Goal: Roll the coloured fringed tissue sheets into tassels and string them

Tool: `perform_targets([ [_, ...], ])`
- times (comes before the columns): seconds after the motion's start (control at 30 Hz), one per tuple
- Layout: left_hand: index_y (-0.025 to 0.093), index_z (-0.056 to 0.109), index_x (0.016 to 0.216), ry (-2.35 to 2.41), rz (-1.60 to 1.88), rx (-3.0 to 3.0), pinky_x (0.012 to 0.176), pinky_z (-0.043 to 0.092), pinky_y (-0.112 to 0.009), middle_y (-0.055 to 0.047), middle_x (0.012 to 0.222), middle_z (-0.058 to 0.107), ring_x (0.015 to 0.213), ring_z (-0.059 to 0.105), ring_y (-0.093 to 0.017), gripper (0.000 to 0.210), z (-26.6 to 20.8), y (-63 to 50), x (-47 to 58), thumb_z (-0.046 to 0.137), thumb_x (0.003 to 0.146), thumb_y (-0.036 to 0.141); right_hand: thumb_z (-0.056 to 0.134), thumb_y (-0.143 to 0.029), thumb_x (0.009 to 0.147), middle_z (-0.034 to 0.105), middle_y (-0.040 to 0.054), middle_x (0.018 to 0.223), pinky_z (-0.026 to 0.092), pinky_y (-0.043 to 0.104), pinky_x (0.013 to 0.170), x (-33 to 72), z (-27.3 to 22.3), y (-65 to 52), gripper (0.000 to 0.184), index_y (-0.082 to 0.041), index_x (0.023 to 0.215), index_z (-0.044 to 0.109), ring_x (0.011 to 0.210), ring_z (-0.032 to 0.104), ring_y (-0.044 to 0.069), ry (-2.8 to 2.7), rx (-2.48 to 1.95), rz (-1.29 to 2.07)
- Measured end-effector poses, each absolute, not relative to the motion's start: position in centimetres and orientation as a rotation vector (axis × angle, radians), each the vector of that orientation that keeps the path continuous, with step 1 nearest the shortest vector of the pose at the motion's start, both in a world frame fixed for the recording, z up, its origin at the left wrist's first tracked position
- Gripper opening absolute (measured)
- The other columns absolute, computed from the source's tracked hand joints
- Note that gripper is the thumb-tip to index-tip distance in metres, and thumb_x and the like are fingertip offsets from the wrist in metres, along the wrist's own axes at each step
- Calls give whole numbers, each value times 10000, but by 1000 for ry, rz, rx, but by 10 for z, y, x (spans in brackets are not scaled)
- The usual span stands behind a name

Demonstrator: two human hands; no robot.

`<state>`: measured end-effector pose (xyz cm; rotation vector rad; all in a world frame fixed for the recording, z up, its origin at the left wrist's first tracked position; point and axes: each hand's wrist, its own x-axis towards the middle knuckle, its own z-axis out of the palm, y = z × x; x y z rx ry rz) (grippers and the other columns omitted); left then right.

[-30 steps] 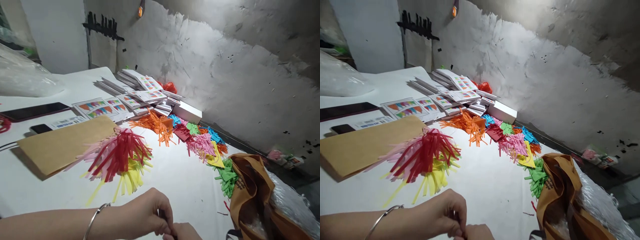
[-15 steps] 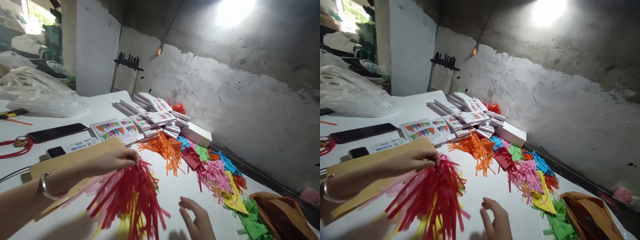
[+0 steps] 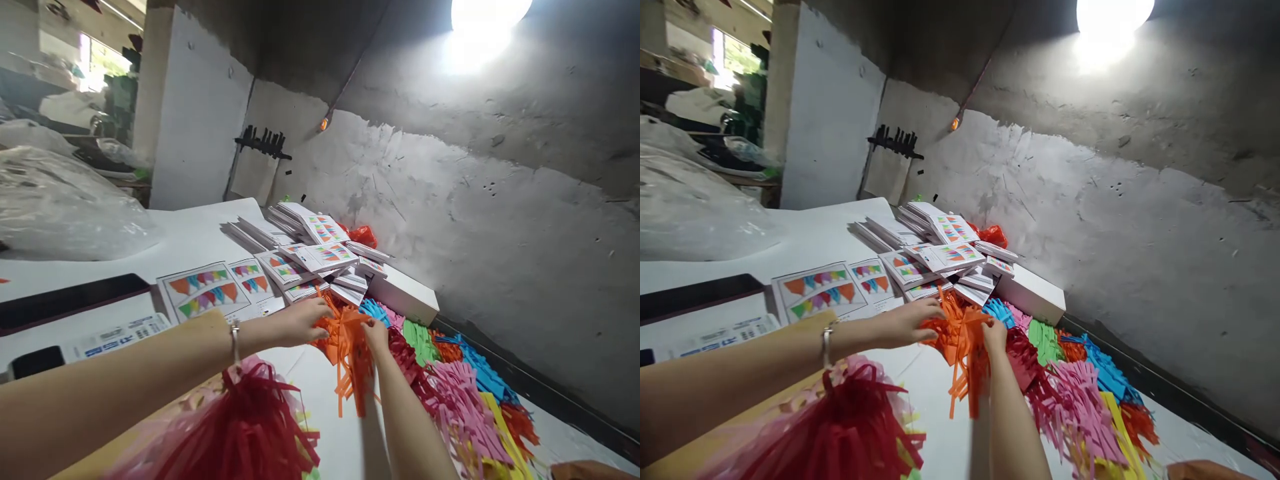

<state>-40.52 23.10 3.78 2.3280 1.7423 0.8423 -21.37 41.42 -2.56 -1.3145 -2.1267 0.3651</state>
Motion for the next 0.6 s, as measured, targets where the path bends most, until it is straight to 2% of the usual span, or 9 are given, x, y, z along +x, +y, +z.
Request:
perform_targets([
  [0.07,196,565,1379,1671,869,2390,1132,393,-407,-140,1461,534,1343,500,-316,639,38,248,-391,746,768,162,640,-399,970,658,56,1170,584,377,818,-214,-14,404,319,-170,1192,628,962,670,191,-2258,-1209,380],
  [0.13,250,427,1497,1508,871,2533,1210,277,-457,-118,1590,400,1462,349,-331,900,43,255,-375,834,699,173,642,-395,969,671,40,1082,577,360,789,-199,1,381,286,-154,1124,641,904,670,173,-2408,-1065,379],
  [0.2,273,390,1518,1282,809,2697,1183,296,-487,-115,1567,445,1440,382,-341,960,50,253,-357,870,687,227,664,-333,947,674,1,936,554,307,732,-171,17,348,186,-152,993,654,811,656,145,-2557,-910,355],
  [0.27,253,400,1509,1122,694,2800,1067,403,-469,-124,1415,606,1278,558,-328,884,56,240,-336,847,746,287,679,-168,860,659,-49,789,490,214,659,-136,30,309,34,-177,850,648,729,635,111,-2683,-781,309],
  [0.33,227,469,1453,1073,557,2839,935,455,-416,-83,1143,751,1024,685,-285,778,56,224,-315,840,774,315,646,-83,794,654,-74,700,418,169,573,-100,38,270,120,-200,774,629,631,612,83,-2761,-721,220],
  [0.43,236,687,1145,1052,449,2930,848,445,-371,2,826,770,800,693,-225,436,49,198,-288,871,751,273,582,-70,824,677,-45,636,350,203,478,-49,36,222,155,-210,792,640,514,608,111,-2763,-750,-14],
  [0.5,220,729,882,1062,455,2967,827,431,-373,-5,794,750,789,672,-210,122,42,180,-273,818,799,213,490,-68,888,683,16,614,375,244,477,-17,26,197,217,-186,809,654,502,638,164,-2706,-791,-167],
  [0.53,207,714,799,1073,490,2987,825,427,-382,-21,812,740,801,658,-210,68,38,170,-267,770,837,203,431,-55,910,708,55,653,423,265,510,-2,18,186,271,-166,852,671,544,676,194,-2671,-783,-246],
  [0.6,187,681,752,1060,602,3055,849,424,-406,-56,854,710,838,624,-222,151,28,145,-254,672,902,205,336,-12,920,773,131,846,529,311,663,23,-6,163,382,-117,1019,690,738,757,241,-2612,-632,-493],
])
